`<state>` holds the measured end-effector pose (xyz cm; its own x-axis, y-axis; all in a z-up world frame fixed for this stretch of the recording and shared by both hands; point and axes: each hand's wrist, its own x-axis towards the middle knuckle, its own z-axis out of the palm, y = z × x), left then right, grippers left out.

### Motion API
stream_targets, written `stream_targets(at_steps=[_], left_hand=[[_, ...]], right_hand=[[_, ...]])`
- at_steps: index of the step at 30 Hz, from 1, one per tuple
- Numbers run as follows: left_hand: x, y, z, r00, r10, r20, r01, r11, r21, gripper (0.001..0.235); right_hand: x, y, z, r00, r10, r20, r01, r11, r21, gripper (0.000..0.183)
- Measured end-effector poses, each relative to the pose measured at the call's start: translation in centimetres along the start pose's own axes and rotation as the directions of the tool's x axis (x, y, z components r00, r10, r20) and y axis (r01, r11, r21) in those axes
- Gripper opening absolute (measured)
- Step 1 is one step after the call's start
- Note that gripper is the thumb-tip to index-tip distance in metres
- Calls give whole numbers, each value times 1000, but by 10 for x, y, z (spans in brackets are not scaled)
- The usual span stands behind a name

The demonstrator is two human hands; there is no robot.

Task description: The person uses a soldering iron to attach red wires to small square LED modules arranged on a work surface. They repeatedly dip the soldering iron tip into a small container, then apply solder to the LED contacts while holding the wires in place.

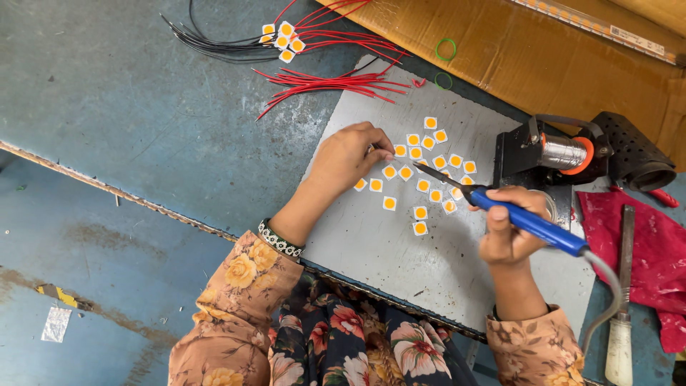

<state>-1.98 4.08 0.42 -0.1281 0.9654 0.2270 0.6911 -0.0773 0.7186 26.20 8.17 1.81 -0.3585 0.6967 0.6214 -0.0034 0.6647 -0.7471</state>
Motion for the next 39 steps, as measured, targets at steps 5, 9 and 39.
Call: stream_targets(at_steps=[5,9,39], left_hand=[[-1,7,1,983,-50,178,54,998,-23,9],[-2,8,2,985,-43,169,47,999,-19,8],[3,-5,-32,984,-166,-56,143,947,-286,20]], right_hand=[[-2,4,-6,1000,-4,30,5,1000,-30,37],[-3,3,-5,998,-20,54,22,998,-51,35],[-9,12,-6,992,47,-115,-43,999,30,40]])
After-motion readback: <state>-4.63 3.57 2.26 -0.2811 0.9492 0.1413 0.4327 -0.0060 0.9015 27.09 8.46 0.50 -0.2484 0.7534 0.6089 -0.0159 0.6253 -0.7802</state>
